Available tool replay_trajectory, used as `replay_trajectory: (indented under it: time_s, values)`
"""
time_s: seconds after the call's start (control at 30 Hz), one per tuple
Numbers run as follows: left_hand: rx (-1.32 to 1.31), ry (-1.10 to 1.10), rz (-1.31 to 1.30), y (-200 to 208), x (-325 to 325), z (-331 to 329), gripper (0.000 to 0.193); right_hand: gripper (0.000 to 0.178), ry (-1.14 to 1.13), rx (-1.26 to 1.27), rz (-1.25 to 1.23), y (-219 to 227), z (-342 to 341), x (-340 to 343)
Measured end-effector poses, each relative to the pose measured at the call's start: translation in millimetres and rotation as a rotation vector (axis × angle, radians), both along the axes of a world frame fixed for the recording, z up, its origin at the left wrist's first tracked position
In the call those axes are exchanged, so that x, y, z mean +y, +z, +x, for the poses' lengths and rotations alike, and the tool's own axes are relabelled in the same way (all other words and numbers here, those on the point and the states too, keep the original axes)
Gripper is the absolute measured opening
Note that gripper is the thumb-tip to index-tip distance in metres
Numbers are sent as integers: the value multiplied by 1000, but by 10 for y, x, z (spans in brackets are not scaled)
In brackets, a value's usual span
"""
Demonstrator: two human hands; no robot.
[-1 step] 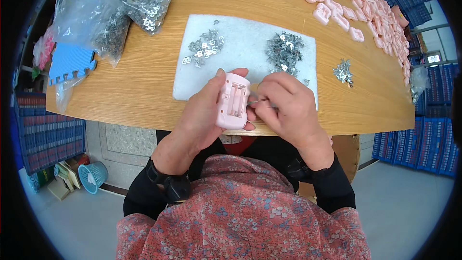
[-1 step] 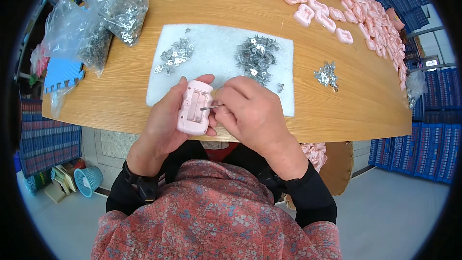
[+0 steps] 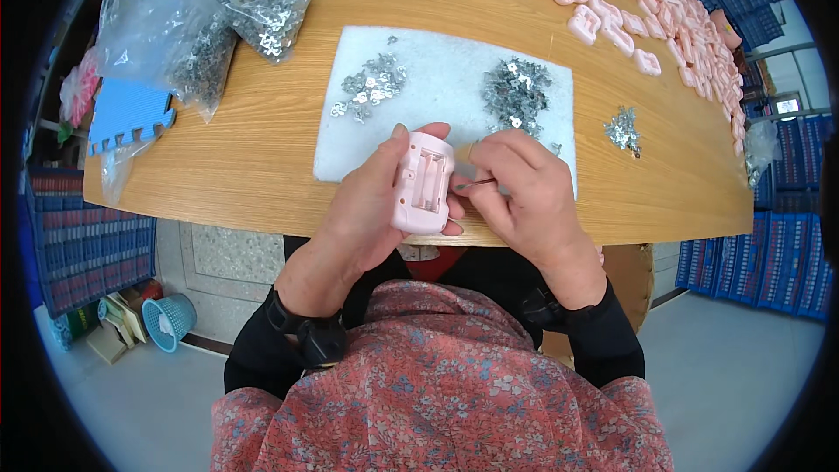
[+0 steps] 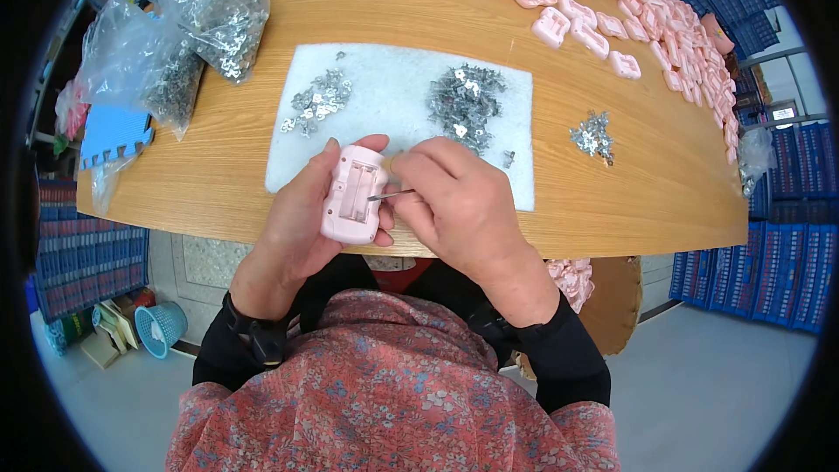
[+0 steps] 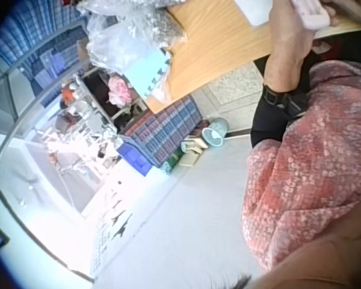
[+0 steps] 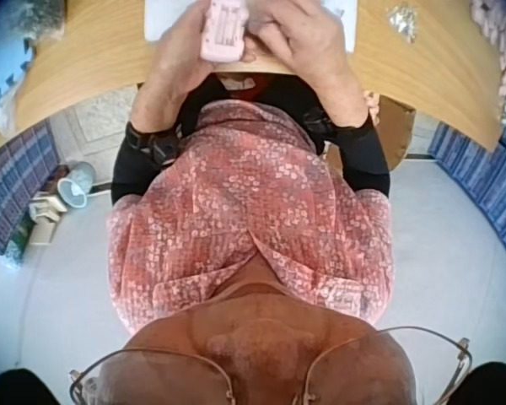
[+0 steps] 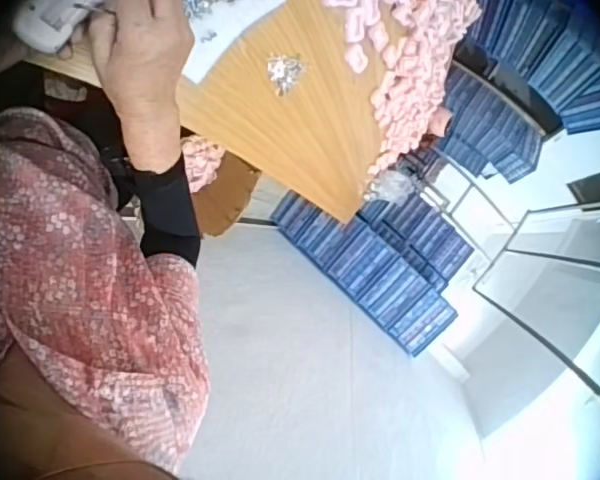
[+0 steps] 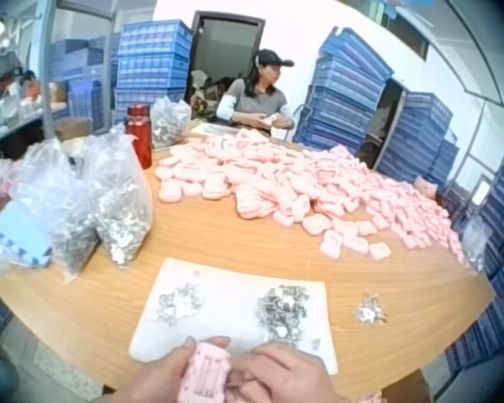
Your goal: The person sits at a table and assembles small pink plastic housings by inserting metal components into them. They pick up a housing, insert a metal piece, and place the finished unit into a cardboard box. The process is repeated continuously with a pile of housings and metal parts on the table.
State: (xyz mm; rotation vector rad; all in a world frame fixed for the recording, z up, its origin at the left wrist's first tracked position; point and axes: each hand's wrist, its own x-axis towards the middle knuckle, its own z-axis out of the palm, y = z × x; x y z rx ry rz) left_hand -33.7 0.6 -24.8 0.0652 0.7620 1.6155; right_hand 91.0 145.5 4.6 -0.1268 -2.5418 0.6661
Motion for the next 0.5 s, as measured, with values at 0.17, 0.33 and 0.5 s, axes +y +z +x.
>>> replay_trajectory:
  time_s: [0.17,0.33,0.5]
  values:
    - [17,1,-15,5,12,19,55,22,23,-28,14,-19,13,-33]
    - [32,-14,26,-32,9,14,55,22,-59,-40,-109,20,39,-11]
    - [69,-52,68,-30,12,24,57,20,-137,-171,-815,-26,10,-92]
